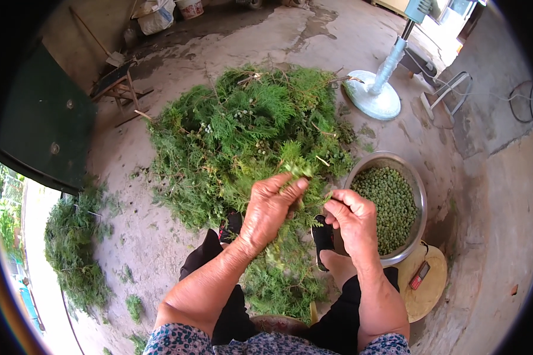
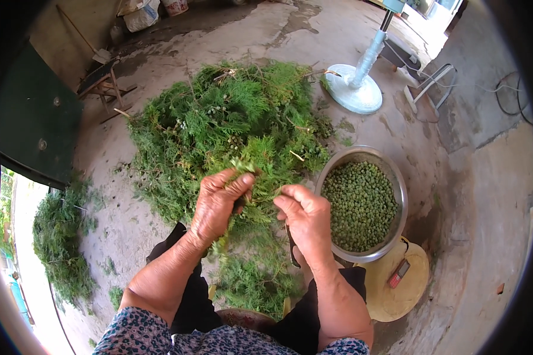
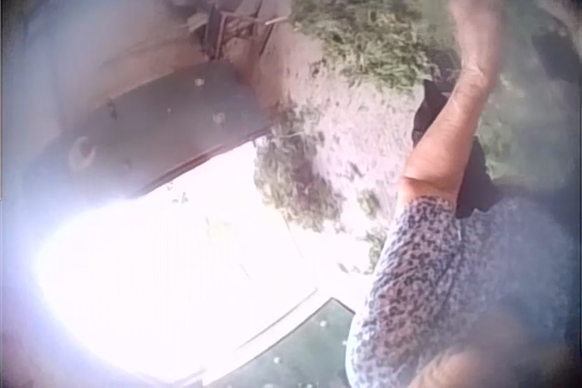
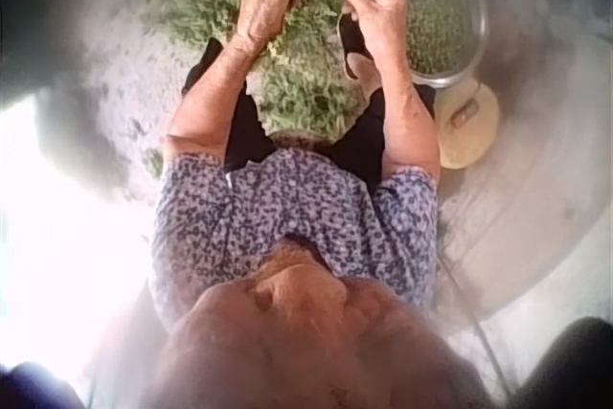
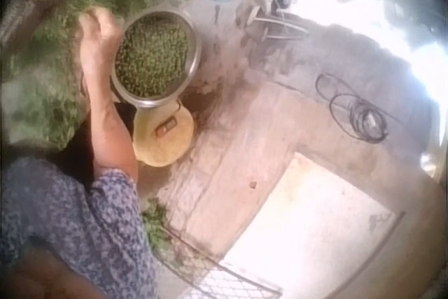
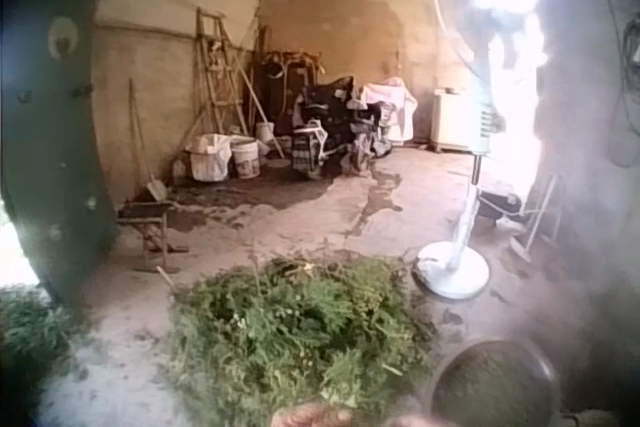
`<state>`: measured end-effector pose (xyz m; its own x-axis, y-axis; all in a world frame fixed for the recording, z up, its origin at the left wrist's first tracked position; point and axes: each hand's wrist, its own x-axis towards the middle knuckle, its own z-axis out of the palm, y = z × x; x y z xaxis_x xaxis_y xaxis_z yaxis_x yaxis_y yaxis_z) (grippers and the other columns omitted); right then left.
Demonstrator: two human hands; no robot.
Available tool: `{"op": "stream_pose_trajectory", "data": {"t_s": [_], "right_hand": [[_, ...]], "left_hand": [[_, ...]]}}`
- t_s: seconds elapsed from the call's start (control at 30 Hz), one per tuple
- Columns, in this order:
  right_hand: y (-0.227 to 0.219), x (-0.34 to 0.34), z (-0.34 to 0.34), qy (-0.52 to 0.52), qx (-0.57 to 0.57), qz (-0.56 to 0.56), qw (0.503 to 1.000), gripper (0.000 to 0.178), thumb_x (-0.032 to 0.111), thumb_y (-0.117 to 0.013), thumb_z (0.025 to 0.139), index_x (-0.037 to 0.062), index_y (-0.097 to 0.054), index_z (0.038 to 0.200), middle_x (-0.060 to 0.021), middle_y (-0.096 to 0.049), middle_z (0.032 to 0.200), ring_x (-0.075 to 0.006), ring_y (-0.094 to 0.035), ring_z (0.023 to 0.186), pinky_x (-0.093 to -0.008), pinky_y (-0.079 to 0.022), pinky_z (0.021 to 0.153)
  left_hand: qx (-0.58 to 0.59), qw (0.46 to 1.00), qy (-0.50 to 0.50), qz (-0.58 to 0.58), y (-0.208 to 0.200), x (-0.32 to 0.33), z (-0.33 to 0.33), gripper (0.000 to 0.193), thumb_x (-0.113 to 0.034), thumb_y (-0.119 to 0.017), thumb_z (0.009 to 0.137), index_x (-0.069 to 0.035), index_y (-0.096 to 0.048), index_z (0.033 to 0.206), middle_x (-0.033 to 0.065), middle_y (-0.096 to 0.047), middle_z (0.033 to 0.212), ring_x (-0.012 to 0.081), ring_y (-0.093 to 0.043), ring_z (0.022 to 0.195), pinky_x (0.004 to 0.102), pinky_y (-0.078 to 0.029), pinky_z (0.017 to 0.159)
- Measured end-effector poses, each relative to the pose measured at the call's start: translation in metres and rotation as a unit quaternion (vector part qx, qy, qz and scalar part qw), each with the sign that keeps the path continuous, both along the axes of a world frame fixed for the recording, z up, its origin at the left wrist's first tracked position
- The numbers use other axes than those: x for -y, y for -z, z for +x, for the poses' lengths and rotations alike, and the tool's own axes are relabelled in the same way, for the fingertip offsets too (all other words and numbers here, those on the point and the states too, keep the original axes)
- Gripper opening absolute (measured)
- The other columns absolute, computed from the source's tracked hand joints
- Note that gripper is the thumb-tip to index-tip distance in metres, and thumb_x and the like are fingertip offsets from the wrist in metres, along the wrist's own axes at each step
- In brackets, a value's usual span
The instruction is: The person picks small green berries from cedar branches by hand and drops them into a metal bowl. They handle the branches one at a time, occasionally tossing aside stripped branches and reaching for new ones from the pile.
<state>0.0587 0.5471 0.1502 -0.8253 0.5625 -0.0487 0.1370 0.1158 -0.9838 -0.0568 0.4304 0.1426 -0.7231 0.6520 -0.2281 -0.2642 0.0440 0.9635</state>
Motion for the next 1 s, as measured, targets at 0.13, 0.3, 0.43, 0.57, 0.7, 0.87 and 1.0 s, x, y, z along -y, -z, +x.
{"op": "stream_pose_trajectory", "data": {"t_s": [0.13, 0.3, 0.43, 0.57, 0.7, 0.87, 1.0], "right_hand": [[0.012, -0.001, -0.005, 0.076, -0.016, -0.22, 0.972, 0.015, 0.007, -0.059, 0.082, -0.0025, -0.059, 0.094, -0.0022, -0.057, 0.072, -0.0073, -0.051, 0.056, -0.0187, -0.039, 0.05], [0.018, -0.005, -0.012, 0.124, -0.024, -0.154, 0.98, 0.01, 0.008, -0.055, 0.084, 0.0016, -0.058, 0.092, -0.0002, -0.054, 0.072, -0.0067, -0.049, 0.055, -0.0187, -0.039, 0.049], [0.004, -0.03, -0.009, 0.105, -0.134, -0.257, 0.951, 0.008, 0.005, -0.051, 0.083, 0.0026, -0.054, 0.089, -0.0031, -0.054, 0.073, -0.0093, -0.051, 0.06, -0.0222, -0.042, 0.05], [-0.002, -0.014, -0.016, 0.001, -0.2, -0.41, 0.89, 0.02, -0.004, -0.05, 0.076, 0.0017, -0.05, 0.095, -0.0079, -0.055, 0.084, -0.0139, -0.053, 0.068, -0.0233, -0.043, 0.052], [-0.005, -0.001, -0.024, -0.044, -0.155, -0.283, 0.945, 0.025, 0.006, -0.063, 0.078, 0.0057, -0.052, 0.1, -0.0019, -0.052, 0.078, -0.0064, -0.048, 0.06, -0.018, -0.04, 0.047], [0.002, 0.008, -0.03, -0.001, -0.142, -0.182, 0.973, 0.015, 0.012, -0.061, 0.081, 0.0024, -0.057, 0.092, -0.001, -0.055, 0.068, -0.0041, -0.049, 0.054, -0.015, -0.039, 0.041], [0.008, -0.002, -0.027, 0.039, -0.165, -0.465, 0.869, 0.012, 0.015, -0.059, 0.083, 0.0029, -0.058, 0.082, -0.0041, -0.058, 0.067, -0.0073, -0.053, 0.051, -0.0175, -0.041, 0.039]], "left_hand": [[-0.161, 0.987, 0.011, 0.011, 0.003, -0.004, 0.006, 0.017, -0.019, -0.062, 0.082, -0.002, -0.062, 0.078, -0.0013, -0.053, 0.059, 0.0042, -0.044, 0.051, 0.0222, -0.036, 0.046], [-0.184, 0.982, -0.013, 0.034, 0.002, -0.001, 0.011, 0.017, -0.018, -0.064, 0.081, -0.002, -0.062, 0.075, -0.0013, -0.053, 0.058, 0.0047, -0.045, 0.051, 0.0222, -0.036, 0.046], [-0.224, 0.974, -0.02, -0.015, -0.002, 0.011, 0.001, 0.02, -0.017, -0.066, 0.079, -0.003, -0.059, 0.067, -0.0045, -0.044, 0.055, 0.0046, -0.035, 0.052, 0.0235, -0.03, 0.047], [-0.235, 0.971, -0.015, -0.041, -0.003, 0.011, 0.001, 0.035, -0.018, -0.067, 0.079, 0.0, -0.043, 0.061, 0.0017, -0.033, 0.052, 0.0091, -0.029, 0.053, 0.0275, -0.031, 0.046], [-0.233, 0.971, 0.002, -0.043, 0.001, 0.01, 0.002, 0.034, -0.019, -0.067, 0.079, -0.001, -0.044, 0.061, 0.0012, -0.034, 0.051, 0.0084, -0.029, 0.053, 0.0282, -0.03, 0.046], [-0.197, 0.978, 0.015, -0.071, -0.004, 0.01, 0.004, 0.036, -0.02, -0.068, 0.078, -0.002, -0.043, 0.06, -0.0005, -0.034, 0.051, 0.0078, -0.03, 0.054, 0.0281, -0.03, 0.046], [-0.196, 0.98, 0.017, -0.037, -0.006, 0.009, 0.004, 0.024, -0.018, -0.067, 0.078, -0.002, -0.055, 0.065, -0.003, -0.038, 0.052, 0.0059, -0.032, 0.055, 0.0267, -0.03, 0.05]]}}
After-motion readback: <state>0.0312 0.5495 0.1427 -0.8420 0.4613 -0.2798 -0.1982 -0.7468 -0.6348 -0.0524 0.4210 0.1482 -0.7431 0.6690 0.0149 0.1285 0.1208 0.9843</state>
